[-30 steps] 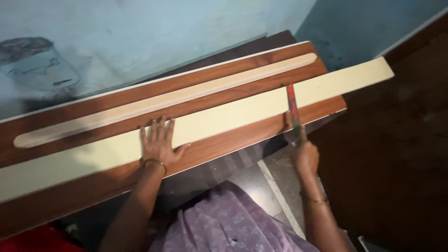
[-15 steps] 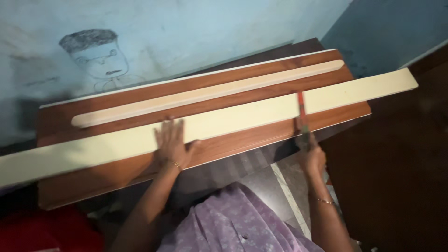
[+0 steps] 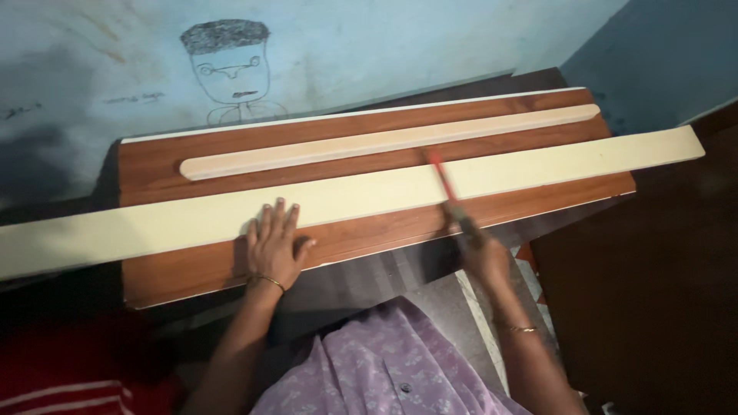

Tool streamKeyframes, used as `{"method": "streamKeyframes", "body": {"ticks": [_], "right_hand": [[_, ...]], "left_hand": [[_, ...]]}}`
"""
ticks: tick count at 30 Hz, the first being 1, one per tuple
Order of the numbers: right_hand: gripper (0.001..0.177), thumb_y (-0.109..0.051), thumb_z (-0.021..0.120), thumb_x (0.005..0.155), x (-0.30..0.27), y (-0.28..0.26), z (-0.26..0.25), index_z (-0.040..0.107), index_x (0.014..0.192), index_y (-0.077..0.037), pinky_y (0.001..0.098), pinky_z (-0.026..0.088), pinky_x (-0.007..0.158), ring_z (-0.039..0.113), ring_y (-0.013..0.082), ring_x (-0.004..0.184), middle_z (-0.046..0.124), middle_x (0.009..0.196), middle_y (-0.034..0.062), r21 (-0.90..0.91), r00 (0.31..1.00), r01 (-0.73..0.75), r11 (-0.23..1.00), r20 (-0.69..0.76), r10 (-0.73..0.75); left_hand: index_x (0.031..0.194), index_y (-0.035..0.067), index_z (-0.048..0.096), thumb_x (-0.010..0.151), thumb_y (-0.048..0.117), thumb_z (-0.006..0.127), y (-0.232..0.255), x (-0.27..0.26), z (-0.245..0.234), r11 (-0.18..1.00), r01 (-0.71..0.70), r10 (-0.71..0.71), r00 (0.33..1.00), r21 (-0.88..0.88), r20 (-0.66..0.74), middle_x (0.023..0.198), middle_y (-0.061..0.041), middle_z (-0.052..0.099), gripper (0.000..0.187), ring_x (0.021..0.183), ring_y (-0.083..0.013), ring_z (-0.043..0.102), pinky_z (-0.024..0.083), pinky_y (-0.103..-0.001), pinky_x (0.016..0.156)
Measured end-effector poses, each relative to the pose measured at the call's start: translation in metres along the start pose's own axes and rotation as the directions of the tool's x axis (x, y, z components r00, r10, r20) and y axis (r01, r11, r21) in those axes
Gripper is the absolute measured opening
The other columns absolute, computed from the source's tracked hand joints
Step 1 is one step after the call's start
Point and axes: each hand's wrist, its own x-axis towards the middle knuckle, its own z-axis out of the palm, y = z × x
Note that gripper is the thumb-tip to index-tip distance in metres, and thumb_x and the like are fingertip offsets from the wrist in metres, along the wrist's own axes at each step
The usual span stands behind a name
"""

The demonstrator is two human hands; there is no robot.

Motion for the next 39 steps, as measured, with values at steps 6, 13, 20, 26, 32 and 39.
{"method": "streamKeyframes", "body": {"ticks": [6, 13, 20, 26, 32, 39], "right_hand": [[0.045, -0.02, 0.056, 0.096, -0.022, -0.009, -0.003, 0.061, 0.141, -0.023, 0.0509, 0.057, 0.063, 0.075, 0.0354, 0.072, 0.075, 0.086, 0.0232, 0.183, 0.976, -0.141, 0.973, -0.138, 0.168], [0.044, -0.025, 0.056, 0.099, -0.094, -0.123, 0.106, 0.059, 0.142, -0.035, 0.0601, 0.052, 0.073, 0.069, 0.0495, 0.086, 0.069, 0.09, 0.0305, -0.09, 0.985, 0.17, 0.981, 0.059, -0.165], [0.043, -0.035, 0.056, 0.103, -0.056, -0.102, 0.06, 0.053, 0.146, -0.038, 0.0559, 0.054, 0.068, 0.073, 0.0441, 0.081, 0.071, 0.084, 0.0278, -0.072, 0.996, 0.041, 0.997, 0.085, -0.035], [0.066, -0.011, 0.065, 0.088, -0.054, -0.093, 0.027, 0.05, 0.151, -0.025, 0.0453, 0.059, 0.065, 0.077, 0.0323, 0.073, 0.076, 0.082, 0.0205, 0.051, 0.993, -0.091, 0.995, -0.07, 0.095], [0.07, -0.004, 0.059, 0.092, -0.079, -0.146, 0.049, 0.042, 0.158, -0.019, 0.04, 0.055, 0.057, 0.069, 0.0247, 0.062, 0.071, 0.08, 0.0216, 0.091, 0.981, -0.041, 0.995, -0.187, 0.058], [0.056, -0.013, 0.051, 0.101, -0.07, -0.109, 0.04, 0.046, 0.156, -0.021, 0.0359, 0.052, 0.048, 0.061, 0.0162, 0.056, 0.069, 0.077, 0.012, 0.494, 0.969, -0.164, 0.854, -0.08, 0.232]], "left_hand": [[0.158, 0.015, 0.038, 0.092, 0.055, 0.057, -0.07, -0.03, -0.032, 0.987, 0.106, -0.092, 0.988, 0.119, -0.124, 0.167, -0.014, 0.03, 0.079, 0.153, -0.0382, 0.026, 0.016, -0.061, 0.122], [0.158, 0.011, 0.04, 0.096, 0.051, 0.058, -0.077, -0.045, -0.028, 0.996, 0.068, -0.056, 0.977, 0.051, -0.204, 0.167, -0.017, 0.032, 0.076, 0.153, -0.0401, 0.028, 0.017, -0.059, 0.124], [0.155, 0.015, 0.045, 0.097, 0.052, 0.056, -0.116, -0.034, -0.04, 0.995, 0.1, -0.099, 0.99, -0.001, -0.103, 0.165, -0.015, 0.034, 0.07, 0.151, -0.0384, 0.03, 0.021, -0.057, 0.12], [0.154, 0.014, 0.044, 0.093, 0.061, 0.055, -0.158, -0.049, -0.06, 0.98, 0.19, -0.175, 0.965, 0.061, -0.194, 0.165, -0.012, 0.033, 0.078, 0.153, -0.0358, 0.025, 0.012, -0.059, 0.122], [0.157, 0.014, 0.042, 0.096, 0.061, 0.053, -0.161, -0.052, -0.057, 0.979, 0.181, -0.159, 0.966, 0.094, -0.203, 0.169, -0.01, 0.029, 0.077, 0.157, -0.0345, 0.021, 0.009, -0.059, 0.126], [0.155, 0.012, 0.044, 0.094, 0.062, 0.052, -0.162, -0.049, -0.055, 0.978, 0.199, -0.183, 0.964, 0.068, -0.192, 0.167, -0.014, 0.032, 0.08, 0.156, -0.035, 0.02, 0.007, -0.059, 0.125]]}}
